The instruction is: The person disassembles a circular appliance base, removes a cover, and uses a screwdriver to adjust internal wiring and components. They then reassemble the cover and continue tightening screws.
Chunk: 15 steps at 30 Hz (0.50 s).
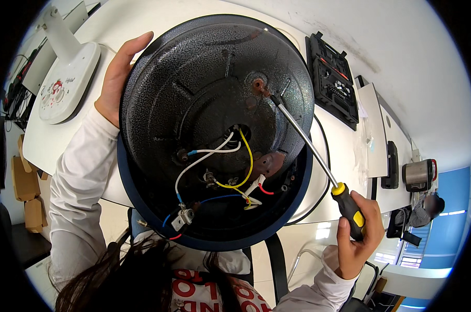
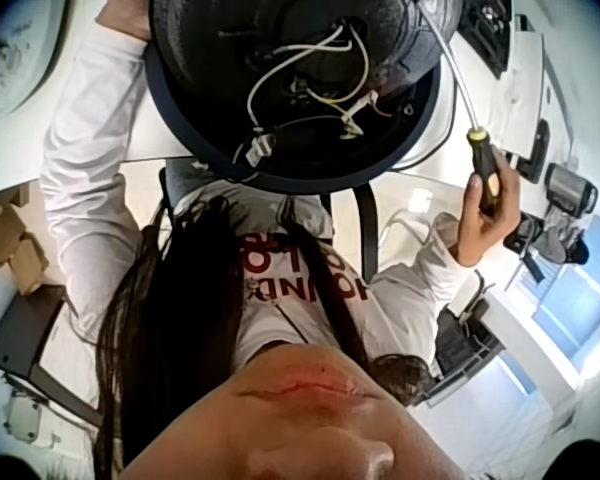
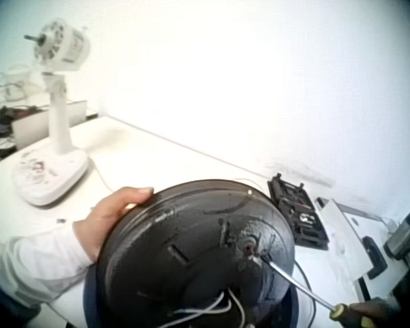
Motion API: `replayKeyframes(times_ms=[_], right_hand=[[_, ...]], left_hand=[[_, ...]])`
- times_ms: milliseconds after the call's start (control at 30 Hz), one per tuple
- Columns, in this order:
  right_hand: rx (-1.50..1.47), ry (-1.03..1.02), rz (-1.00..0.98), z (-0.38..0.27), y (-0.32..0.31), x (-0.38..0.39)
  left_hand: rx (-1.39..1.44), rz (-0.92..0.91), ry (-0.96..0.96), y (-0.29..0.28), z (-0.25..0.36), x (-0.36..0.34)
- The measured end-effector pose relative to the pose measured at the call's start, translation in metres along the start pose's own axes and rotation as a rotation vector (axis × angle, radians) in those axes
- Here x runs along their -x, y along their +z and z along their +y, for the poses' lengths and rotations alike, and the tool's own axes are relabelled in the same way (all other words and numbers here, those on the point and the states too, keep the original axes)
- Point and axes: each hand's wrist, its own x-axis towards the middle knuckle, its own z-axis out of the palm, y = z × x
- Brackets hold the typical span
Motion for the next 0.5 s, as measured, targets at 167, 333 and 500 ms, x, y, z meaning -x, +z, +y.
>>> replayKeyframes(times_ms=[167,333,500], right_hand=[[0.039,-0.042,-0.004,-0.0002,-0.0011,-0.0015],[0.12,-0.153,0.039,0.0012,0.0014,-0.0011],[0.086,-0.108,0.102,0.0039,0.0006,0.0016]], left_hand=[[-0.008,-0.018,0.027,-0.0015,-0.0001,-0.0007],[-0.031,-0.013,0.029,-0.0017,0.0002,-0.0003],[-0.003,-0.002,0.014,0.0,0.0007,0.0006]])
